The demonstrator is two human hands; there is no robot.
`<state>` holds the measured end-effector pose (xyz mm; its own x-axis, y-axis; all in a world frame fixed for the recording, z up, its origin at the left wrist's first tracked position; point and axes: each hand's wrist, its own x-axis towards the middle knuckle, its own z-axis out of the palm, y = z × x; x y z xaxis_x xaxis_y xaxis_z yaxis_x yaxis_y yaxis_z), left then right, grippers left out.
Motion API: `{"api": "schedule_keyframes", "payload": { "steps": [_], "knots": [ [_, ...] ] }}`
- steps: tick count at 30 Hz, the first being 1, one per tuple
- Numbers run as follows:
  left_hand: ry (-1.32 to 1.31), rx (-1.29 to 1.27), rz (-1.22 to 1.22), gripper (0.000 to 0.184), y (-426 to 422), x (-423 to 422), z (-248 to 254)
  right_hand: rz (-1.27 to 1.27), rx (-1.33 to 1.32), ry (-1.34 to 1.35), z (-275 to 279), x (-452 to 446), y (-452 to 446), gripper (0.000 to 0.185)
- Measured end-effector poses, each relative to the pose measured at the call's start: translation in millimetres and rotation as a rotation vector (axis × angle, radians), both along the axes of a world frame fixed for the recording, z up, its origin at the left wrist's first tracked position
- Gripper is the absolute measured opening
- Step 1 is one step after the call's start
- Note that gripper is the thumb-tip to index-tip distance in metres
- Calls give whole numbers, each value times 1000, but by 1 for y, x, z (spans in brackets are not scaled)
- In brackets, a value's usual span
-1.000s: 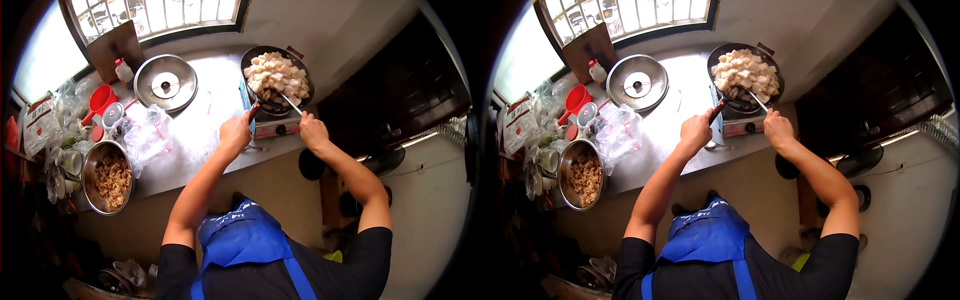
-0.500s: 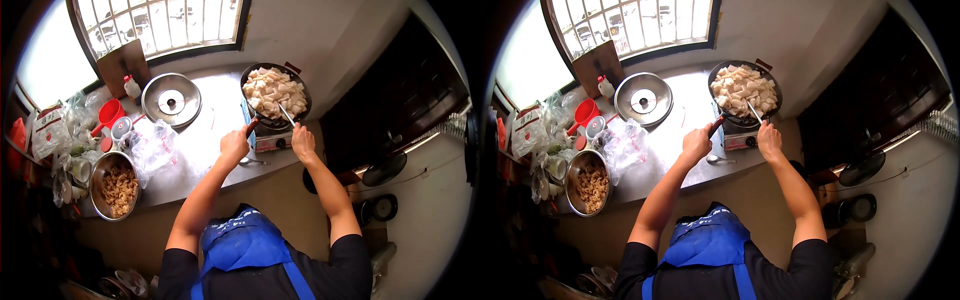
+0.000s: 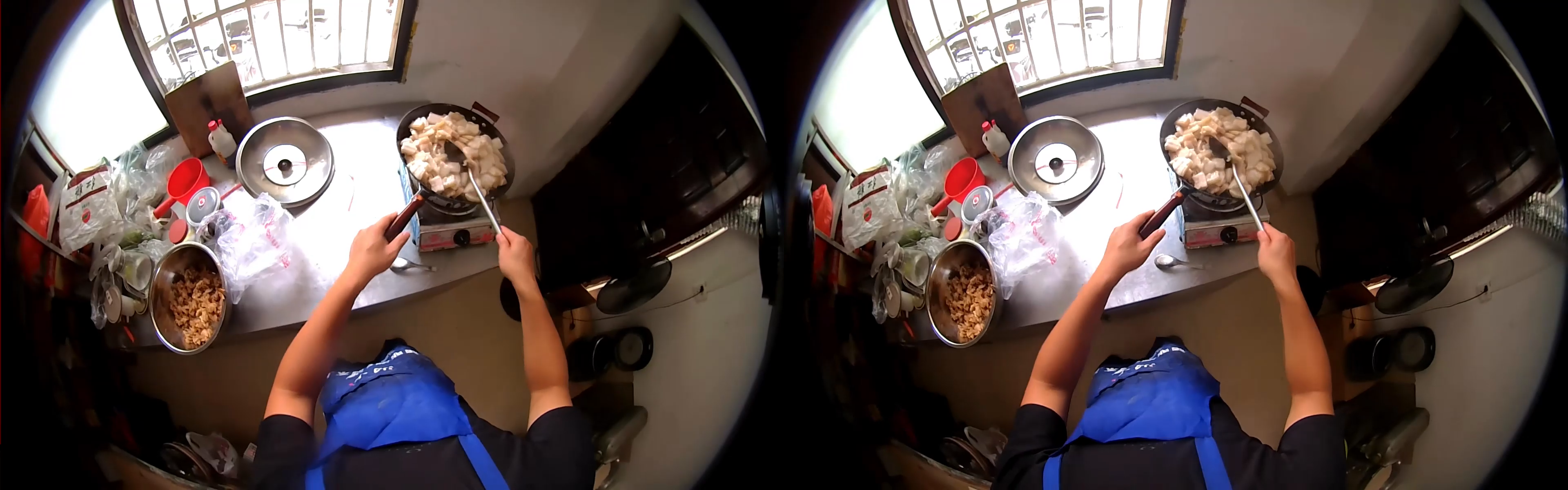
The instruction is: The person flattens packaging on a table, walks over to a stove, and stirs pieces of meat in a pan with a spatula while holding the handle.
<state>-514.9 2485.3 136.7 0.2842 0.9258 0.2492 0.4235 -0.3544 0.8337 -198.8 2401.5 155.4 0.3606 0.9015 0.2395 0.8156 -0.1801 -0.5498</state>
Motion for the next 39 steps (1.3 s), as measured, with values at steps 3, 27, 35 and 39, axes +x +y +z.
{"api": "schedule_keyframes", "payload": {
  "steps": [3,27,35,39],
  "knots": [
    [-239,-118,136,34,-33,-27,-14,-76,-22,184,20,9,-17,31],
    [-301,-1783,1098,13,-450,-278,-391,44,-161,-496,54,-43,-4,32],
    [21,-622,879,20,-335,-239,-360,-128,-402,-17,192,-7,19,27],
    [-203,-421,622,19,-225,-169,-207,-77,-535,-277,261,29,74,24]
  ]
}}
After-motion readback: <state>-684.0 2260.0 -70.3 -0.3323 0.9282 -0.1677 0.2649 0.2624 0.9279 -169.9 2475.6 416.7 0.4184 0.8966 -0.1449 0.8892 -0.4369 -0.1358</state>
